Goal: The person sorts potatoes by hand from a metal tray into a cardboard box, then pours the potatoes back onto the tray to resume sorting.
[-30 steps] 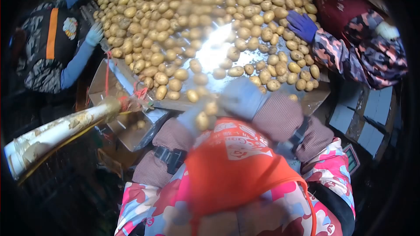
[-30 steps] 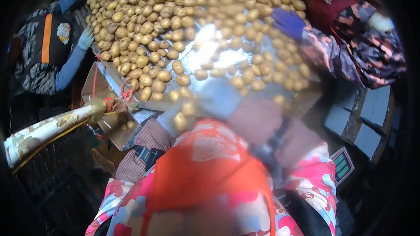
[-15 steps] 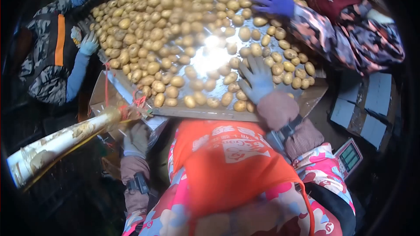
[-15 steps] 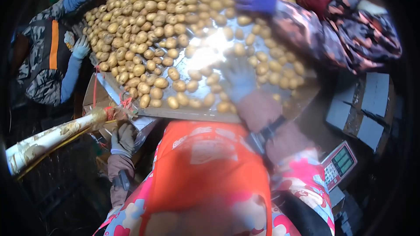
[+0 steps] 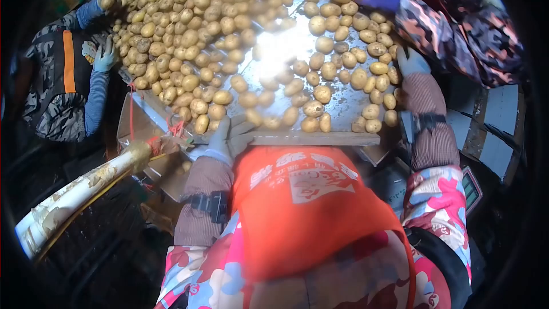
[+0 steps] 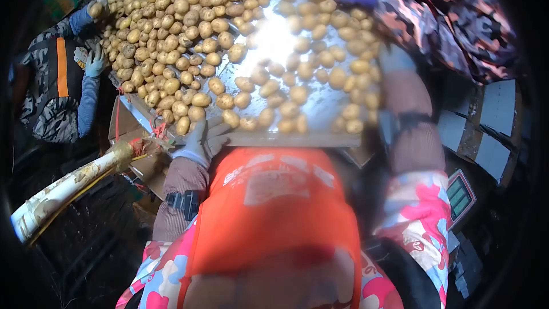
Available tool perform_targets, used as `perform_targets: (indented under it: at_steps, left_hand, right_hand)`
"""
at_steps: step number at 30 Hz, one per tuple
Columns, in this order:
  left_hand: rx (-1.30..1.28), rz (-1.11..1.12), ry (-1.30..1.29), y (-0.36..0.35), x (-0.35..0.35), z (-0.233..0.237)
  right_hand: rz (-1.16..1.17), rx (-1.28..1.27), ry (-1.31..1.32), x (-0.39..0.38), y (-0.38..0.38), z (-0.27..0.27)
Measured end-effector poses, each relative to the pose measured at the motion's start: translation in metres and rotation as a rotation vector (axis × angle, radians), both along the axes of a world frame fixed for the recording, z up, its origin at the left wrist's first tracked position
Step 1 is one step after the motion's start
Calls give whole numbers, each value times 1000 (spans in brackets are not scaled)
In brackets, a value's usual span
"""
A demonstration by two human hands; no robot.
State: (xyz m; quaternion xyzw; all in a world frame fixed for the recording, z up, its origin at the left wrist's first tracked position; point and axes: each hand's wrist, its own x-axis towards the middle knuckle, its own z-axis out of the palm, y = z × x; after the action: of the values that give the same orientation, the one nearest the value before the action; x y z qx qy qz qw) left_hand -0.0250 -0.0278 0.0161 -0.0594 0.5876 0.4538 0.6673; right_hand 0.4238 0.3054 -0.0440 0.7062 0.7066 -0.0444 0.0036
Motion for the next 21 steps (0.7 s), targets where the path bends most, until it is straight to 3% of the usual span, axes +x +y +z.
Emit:
perform_targets:
  at_steps: [1,3,5,7,9,14,17,19,21]
  left_hand:
    - [-18,-27,10,2,-5,-3]
    - [-57,-81,16,1,-10,-6]
    - [-99,-46,52,0,-11,-11]
    - [-118,44,39,6,-6,-16]
    - [-126,83,31,8,-6,-22]
    - [-106,42,80,9,-2,-15]
    - [-190,77,73,17,0,-11]
    - [-188,18,112,19,1,-3]
    - [-191,-1,139,19,3,0]
  right_hand:
    - [-67,9,-77,-15,13,-22]
    - [-126,-198,140,-63,-11,12]
    - [197,96,-95,-67,-37,-10]
    - [472,338,114,-30,-67,-42]
    - [574,285,106,-2,-101,-26]
    - [72,-378,140,36,-119,42]
    - [394,219,405,15,-74,17]
    - [275,240,214,-18,-28,-25]
    - [37,16,210,-107,-9,20]
